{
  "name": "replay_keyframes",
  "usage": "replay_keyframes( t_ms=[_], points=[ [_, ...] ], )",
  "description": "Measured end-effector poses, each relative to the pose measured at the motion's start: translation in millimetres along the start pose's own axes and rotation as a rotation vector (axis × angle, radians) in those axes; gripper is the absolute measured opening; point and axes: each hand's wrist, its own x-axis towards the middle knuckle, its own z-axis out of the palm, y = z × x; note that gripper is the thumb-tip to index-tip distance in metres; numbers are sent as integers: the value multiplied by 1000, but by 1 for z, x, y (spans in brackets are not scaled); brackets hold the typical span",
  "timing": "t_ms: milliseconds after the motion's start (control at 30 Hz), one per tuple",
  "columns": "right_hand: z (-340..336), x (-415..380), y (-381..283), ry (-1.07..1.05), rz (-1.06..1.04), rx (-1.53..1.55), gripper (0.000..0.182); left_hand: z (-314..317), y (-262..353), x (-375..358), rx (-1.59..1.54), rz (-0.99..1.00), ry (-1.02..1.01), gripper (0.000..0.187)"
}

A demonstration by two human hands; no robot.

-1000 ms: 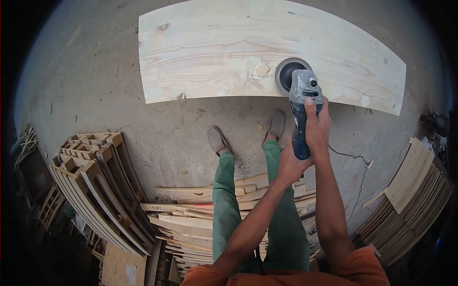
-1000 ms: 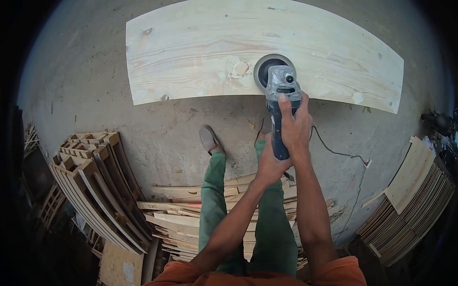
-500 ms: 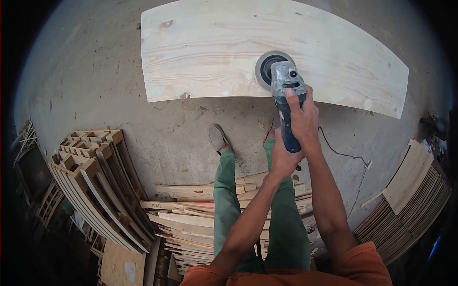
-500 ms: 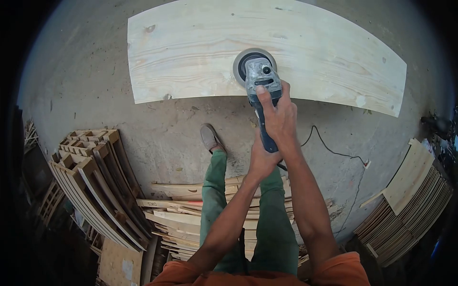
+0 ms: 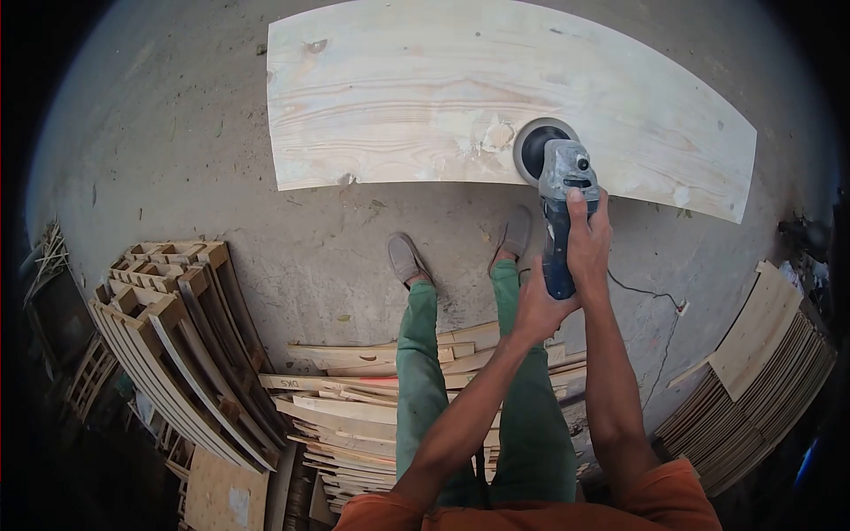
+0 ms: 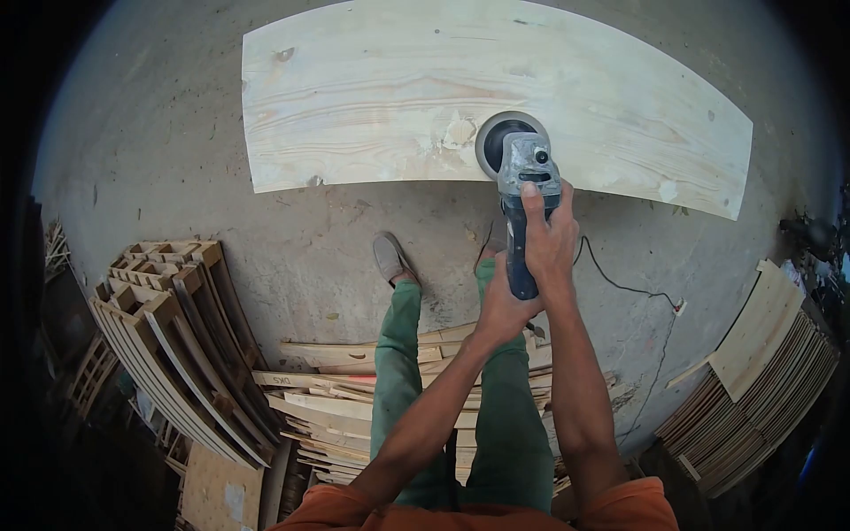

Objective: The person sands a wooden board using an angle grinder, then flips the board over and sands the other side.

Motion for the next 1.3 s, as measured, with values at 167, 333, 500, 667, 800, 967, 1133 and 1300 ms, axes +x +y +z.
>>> replay_keyframes(
  t_ms=[167, 333, 500, 667, 800, 967, 1133, 1300],
  points=[
    [4, -2, -19, -43, 22, -36, 66, 0, 3, 7, -76, 67, 72, 80],
    [5, 4, -7, -14, 49, 7, 75, -7, 10, 14, -38, 28, 10, 76],
    [-7, -1, -9, 5, 57, -35, 75, 7, 2, 4, 46, 64, 27, 74],
    [11, 3, -12, -69, 34, -61, 74, -10, -1, 15, -104, 57, 40, 73],
    [9, 0, -14, -52, 1, -5, 79, -7, 5, 8, -8, 65, 64, 72],
    [13, 2, -17, -117, 16, -87, 76, -8, -5, 18, -72, 87, 81, 73],
    [8, 4, -17, -32, 4, -59, 75, -3, 0, 10, 19, 149, 117, 73],
    [16, 7, -6, -58, -57, -99, 75, -12, 2, 17, -43, 84, 80, 73]
  ],
)
